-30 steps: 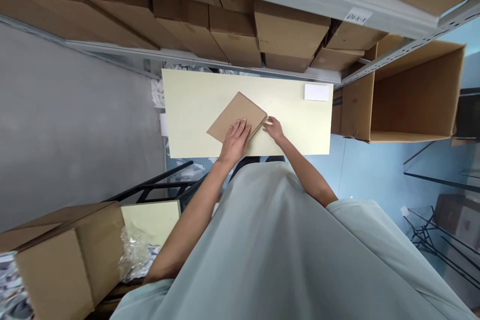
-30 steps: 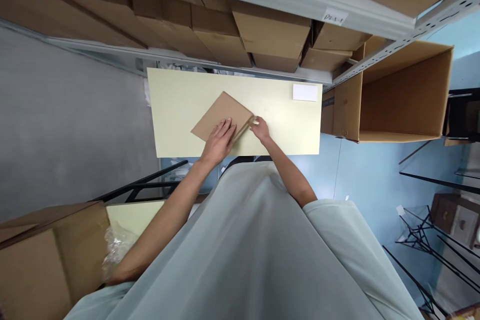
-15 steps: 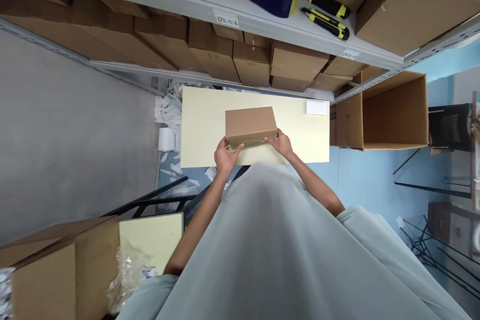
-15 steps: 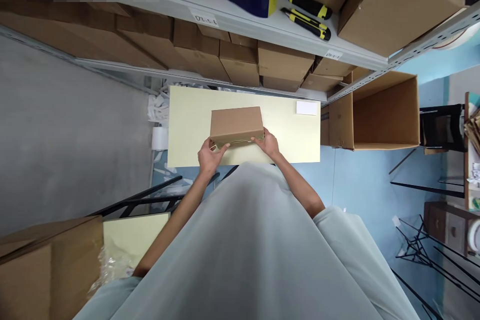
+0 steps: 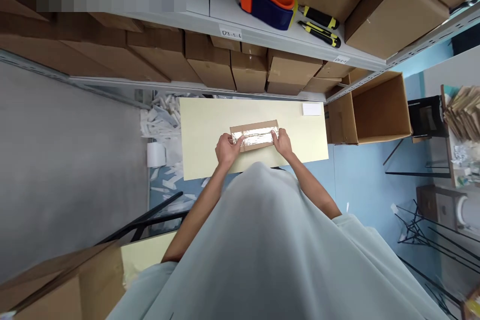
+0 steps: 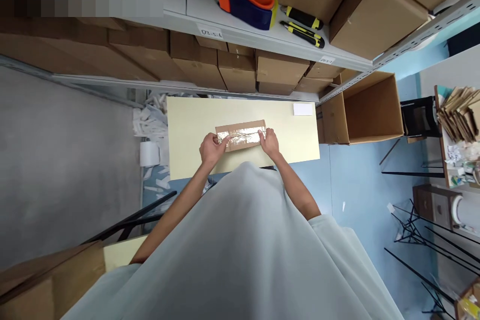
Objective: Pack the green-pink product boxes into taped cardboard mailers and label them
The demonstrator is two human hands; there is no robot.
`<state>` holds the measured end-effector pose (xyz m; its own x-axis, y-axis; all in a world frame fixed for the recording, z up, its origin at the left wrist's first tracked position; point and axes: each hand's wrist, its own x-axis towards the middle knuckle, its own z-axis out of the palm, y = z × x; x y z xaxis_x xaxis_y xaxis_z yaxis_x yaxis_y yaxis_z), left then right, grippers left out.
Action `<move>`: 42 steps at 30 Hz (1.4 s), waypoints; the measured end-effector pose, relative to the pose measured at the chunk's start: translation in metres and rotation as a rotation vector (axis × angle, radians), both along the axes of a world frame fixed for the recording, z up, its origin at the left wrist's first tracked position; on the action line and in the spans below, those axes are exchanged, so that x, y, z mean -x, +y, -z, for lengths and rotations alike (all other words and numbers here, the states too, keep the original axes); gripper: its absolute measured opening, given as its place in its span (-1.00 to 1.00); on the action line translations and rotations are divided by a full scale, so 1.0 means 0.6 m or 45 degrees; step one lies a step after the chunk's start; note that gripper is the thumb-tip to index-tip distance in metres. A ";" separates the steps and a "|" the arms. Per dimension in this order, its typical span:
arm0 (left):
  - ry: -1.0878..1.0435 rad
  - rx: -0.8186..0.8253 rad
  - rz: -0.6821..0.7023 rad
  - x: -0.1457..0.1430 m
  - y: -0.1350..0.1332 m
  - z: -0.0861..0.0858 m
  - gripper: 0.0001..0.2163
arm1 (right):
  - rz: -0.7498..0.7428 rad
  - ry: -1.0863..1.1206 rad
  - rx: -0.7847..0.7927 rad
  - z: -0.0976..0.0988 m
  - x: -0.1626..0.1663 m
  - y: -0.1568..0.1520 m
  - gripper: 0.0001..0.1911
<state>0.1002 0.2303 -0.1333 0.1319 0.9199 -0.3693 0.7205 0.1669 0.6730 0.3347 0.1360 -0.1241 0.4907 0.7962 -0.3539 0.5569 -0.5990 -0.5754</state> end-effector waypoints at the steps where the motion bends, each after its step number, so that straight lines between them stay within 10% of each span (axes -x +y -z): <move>1: -0.024 0.039 0.009 0.006 0.006 0.001 -0.62 | 0.011 0.015 0.003 0.000 -0.004 -0.001 -0.53; 5: -0.204 0.205 -0.074 0.032 0.010 0.009 -0.64 | 0.150 0.229 -0.033 -0.006 -0.016 -0.019 -0.44; 14: -0.738 0.325 0.156 0.040 -0.024 0.005 0.12 | 0.046 0.573 -0.266 -0.015 -0.020 -0.081 -0.01; 22: -0.320 0.237 0.029 -0.046 0.011 -0.013 -0.49 | 0.176 0.220 -0.056 -0.042 -0.114 -0.046 -0.38; 31: 0.256 0.308 0.022 -0.131 0.017 0.004 -0.47 | 0.047 0.172 0.193 0.039 -0.155 -0.031 -0.43; 37: 0.036 -0.299 0.196 -0.193 0.008 -0.014 -0.37 | 0.107 -0.073 -0.046 0.068 -0.322 -0.061 -0.44; 42: -0.213 -0.211 0.484 -0.352 0.016 -0.016 -0.51 | 0.344 -0.167 0.018 0.105 -0.475 -0.034 -0.46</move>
<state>0.3117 0.2397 -0.1236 0.5175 0.8394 -0.1658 0.5888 -0.2087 0.7809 0.6195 0.1155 -0.1869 0.7266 0.6258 -0.2836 0.4453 -0.7433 -0.4992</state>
